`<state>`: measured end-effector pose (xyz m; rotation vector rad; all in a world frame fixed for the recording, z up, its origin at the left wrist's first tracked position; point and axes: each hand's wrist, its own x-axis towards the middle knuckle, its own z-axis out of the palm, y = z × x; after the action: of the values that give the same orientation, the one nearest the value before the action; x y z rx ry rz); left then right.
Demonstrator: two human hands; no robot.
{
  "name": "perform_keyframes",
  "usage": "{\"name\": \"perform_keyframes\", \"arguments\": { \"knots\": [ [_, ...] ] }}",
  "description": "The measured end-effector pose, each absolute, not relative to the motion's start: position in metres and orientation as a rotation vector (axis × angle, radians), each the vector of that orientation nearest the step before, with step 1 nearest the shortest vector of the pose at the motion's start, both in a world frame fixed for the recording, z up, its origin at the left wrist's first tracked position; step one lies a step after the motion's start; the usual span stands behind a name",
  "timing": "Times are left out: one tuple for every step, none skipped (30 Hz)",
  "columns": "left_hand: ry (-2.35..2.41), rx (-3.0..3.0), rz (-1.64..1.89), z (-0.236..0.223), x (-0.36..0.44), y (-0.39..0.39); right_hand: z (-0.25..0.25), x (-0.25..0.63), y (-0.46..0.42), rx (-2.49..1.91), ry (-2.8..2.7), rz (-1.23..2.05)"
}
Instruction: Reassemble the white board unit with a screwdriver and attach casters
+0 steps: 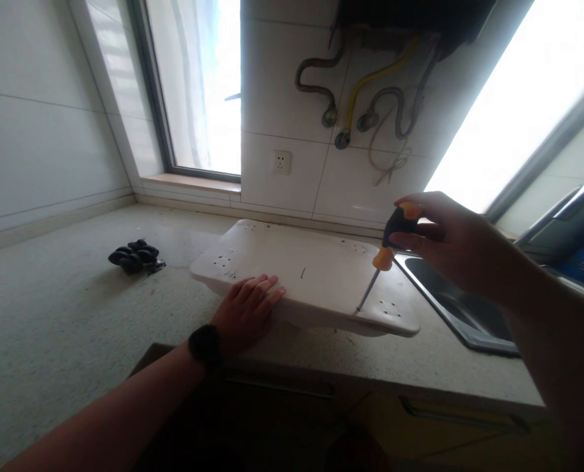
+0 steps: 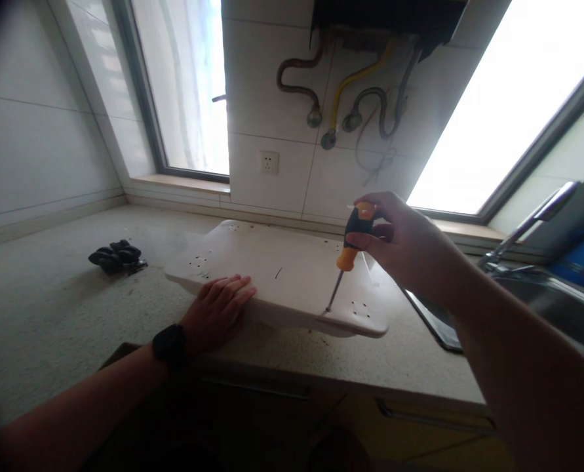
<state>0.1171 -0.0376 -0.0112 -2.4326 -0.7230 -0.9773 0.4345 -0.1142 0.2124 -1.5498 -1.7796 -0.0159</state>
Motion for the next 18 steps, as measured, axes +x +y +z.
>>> {"name": "perform_keyframes", "arguments": {
  "knots": [
    [-0.724, -2.433, -0.974, -0.011, 0.117, -0.037, 0.212, 0.435, -0.115, -1.594, -1.737, -0.044],
    [-0.726, -2.432, -0.974, -0.012, 0.117, -0.037, 0.211, 0.435, -0.115, -1.645, -1.694, -0.094],
    [-0.724, -2.432, -0.974, -0.012, 0.117, -0.037, 0.210, 0.435, -0.116, -1.697, -1.658, -0.167],
    [-0.721, -2.433, -0.974, -0.011, 0.118, -0.037, 0.210, 0.435, -0.116, -1.741, -1.636, -0.250],
    [-0.718, -2.433, -0.974, -0.011, 0.118, -0.037, 0.209, 0.435, -0.116, -1.774, -1.627, -0.313],
    [-0.717, -2.432, -0.976, -0.011, 0.118, -0.038, 0.208, 0.436, -0.116, -1.791, -1.624, -0.359],
    [-0.715, -2.430, -0.978, -0.011, 0.118, -0.038, 0.207, 0.437, -0.115, -1.794, -1.628, -0.380],
    [-0.715, -2.426, -0.980, -0.010, 0.118, -0.038, 0.206, 0.438, -0.114, -1.778, -1.635, -0.368],
    [-0.716, -2.423, -0.983, -0.010, 0.118, -0.038, 0.206, 0.439, -0.114, -1.747, -1.645, -0.325],
    [-0.716, -2.419, -0.985, -0.010, 0.117, -0.038, 0.206, 0.441, -0.113, -1.715, -1.667, -0.268],
    [-0.713, -2.418, -0.987, -0.010, 0.117, -0.038, 0.206, 0.443, -0.113, -1.693, -1.702, -0.209],
    [-0.709, -2.418, -0.986, -0.010, 0.117, -0.038, 0.208, 0.445, -0.113, -1.670, -1.749, -0.155],
    [-0.705, -2.419, -0.986, -0.010, 0.117, -0.037, 0.210, 0.448, -0.113, -1.646, -1.802, -0.109],
    [-0.703, -2.421, -0.986, -0.010, 0.117, -0.037, 0.213, 0.451, -0.114, -1.624, -1.858, -0.065],
    [-0.703, -2.422, -0.986, -0.011, 0.117, -0.037, 0.216, 0.454, -0.115, -1.595, -1.910, -0.013],
    [-0.705, -2.424, -0.985, -0.010, 0.117, -0.037, 0.218, 0.456, -0.116, -1.557, -1.952, 0.048],
    [-0.711, -2.424, -0.984, -0.010, 0.117, -0.037, 0.221, 0.458, -0.117, -1.517, -1.976, 0.086],
    [-0.716, -2.423, -0.983, -0.010, 0.117, -0.037, 0.223, 0.459, -0.117, -1.490, -1.994, 0.100]
  ]
}}
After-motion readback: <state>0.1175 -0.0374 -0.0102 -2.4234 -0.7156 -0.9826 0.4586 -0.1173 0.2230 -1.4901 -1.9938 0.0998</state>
